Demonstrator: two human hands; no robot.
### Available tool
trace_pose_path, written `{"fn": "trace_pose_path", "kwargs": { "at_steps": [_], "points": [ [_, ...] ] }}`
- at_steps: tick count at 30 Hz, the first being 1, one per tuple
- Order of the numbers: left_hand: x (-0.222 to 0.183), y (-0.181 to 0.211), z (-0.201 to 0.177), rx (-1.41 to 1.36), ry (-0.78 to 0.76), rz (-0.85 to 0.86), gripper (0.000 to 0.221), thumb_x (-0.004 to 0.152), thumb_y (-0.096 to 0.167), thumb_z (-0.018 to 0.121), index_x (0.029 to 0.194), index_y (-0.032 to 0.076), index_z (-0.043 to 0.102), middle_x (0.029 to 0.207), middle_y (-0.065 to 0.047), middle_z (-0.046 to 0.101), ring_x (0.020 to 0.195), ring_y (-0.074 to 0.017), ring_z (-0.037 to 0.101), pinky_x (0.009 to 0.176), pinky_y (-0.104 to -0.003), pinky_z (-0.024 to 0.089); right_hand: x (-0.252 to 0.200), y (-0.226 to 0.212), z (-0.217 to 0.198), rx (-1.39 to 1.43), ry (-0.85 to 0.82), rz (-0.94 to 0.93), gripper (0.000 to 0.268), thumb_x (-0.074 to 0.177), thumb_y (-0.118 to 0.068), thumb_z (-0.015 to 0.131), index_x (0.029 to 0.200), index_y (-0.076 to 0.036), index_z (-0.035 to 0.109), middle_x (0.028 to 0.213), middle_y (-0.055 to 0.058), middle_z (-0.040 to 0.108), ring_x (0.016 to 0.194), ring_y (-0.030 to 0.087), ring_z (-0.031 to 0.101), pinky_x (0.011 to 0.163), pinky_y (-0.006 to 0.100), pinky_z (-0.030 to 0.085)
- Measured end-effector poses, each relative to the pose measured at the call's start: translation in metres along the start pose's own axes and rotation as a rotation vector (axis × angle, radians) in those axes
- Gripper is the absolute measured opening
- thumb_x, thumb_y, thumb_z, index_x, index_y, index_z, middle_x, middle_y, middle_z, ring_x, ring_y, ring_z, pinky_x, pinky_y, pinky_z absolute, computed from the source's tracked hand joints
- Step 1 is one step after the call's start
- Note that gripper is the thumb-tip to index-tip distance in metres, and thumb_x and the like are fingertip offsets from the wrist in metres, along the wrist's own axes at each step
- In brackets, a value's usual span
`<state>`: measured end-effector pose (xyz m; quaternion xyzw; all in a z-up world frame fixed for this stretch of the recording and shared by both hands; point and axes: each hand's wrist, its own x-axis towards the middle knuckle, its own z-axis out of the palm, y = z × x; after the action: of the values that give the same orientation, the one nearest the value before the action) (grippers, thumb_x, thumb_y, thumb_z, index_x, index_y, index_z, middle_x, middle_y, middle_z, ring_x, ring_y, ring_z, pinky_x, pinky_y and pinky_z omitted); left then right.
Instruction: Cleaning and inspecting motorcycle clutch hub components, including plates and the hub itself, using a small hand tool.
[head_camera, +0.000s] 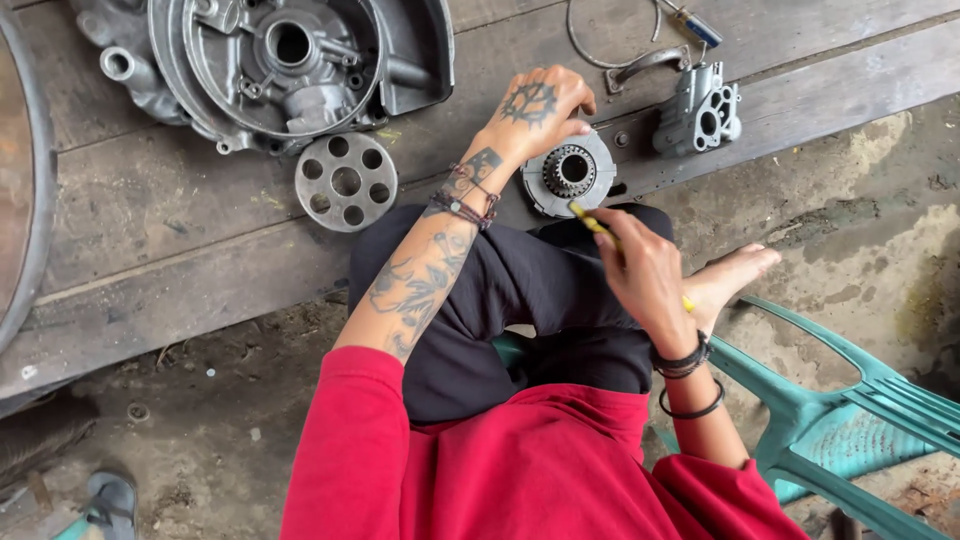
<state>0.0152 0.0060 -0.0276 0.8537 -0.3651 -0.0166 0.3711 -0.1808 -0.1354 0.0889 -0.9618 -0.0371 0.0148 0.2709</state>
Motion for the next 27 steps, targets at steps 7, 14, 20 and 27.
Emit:
{"fn": "trace_pose_path", "kwargs": {
  "at_steps": [7, 14, 20, 27],
  "points": [
    [0.0, -0.007, 0.01, -0.005, -0.046, -0.057, 0.024, 0.06, 0.016, 0.092, 0.078, 0.018, 0.077, 0.088, 0.002, 0.075, 0.077, -0.0202, 0.071, 0.069, -0.039, 0.055, 0.019, -0.021, 0.031, -0.134, 0.052, -0.112, 0.022, 0.096, -0.001, 0.064, 0.117, -0.005, 0.069, 0.087, 0.014, 0.064, 0.058, 0.039, 0.059, 0.053, 0.047, 0.044],
    [0.004, -0.011, 0.021, -0.124, -0.093, -0.209, 0.022, 0.059, 0.016, 0.094, 0.069, 0.021, 0.075, 0.078, 0.007, 0.075, 0.074, -0.0158, 0.07, 0.068, -0.036, 0.057, 0.019, -0.031, 0.03, -0.196, -0.01, -0.072, 0.023, 0.094, -0.001, 0.063, 0.116, -0.006, 0.071, 0.083, 0.013, 0.064, 0.052, 0.038, 0.059, 0.048, 0.048, 0.045],
    [0.004, -0.012, 0.017, -0.182, -0.07, -0.27, 0.021, 0.056, 0.015, 0.094, 0.071, 0.02, 0.08, 0.076, 0.006, 0.079, 0.071, -0.0156, 0.074, 0.07, -0.033, 0.059, 0.012, -0.027, 0.043, -0.266, 0.028, -0.076, 0.035, 0.094, -0.001, 0.063, 0.128, -0.009, 0.066, 0.086, 0.014, 0.061, 0.053, 0.036, 0.059, 0.047, 0.047, 0.044],
    [0.004, -0.012, 0.028, -0.071, -0.074, -0.282, 0.02, 0.059, 0.014, 0.092, 0.067, 0.023, 0.075, 0.073, 0.009, 0.075, 0.073, -0.0161, 0.072, 0.074, -0.036, 0.057, 0.028, -0.031, 0.048, -0.308, 0.035, -0.082, 0.03, 0.093, -0.002, 0.066, 0.122, -0.008, 0.07, 0.085, 0.013, 0.061, 0.051, 0.037, 0.058, 0.047, 0.047, 0.045]
  ]
}}
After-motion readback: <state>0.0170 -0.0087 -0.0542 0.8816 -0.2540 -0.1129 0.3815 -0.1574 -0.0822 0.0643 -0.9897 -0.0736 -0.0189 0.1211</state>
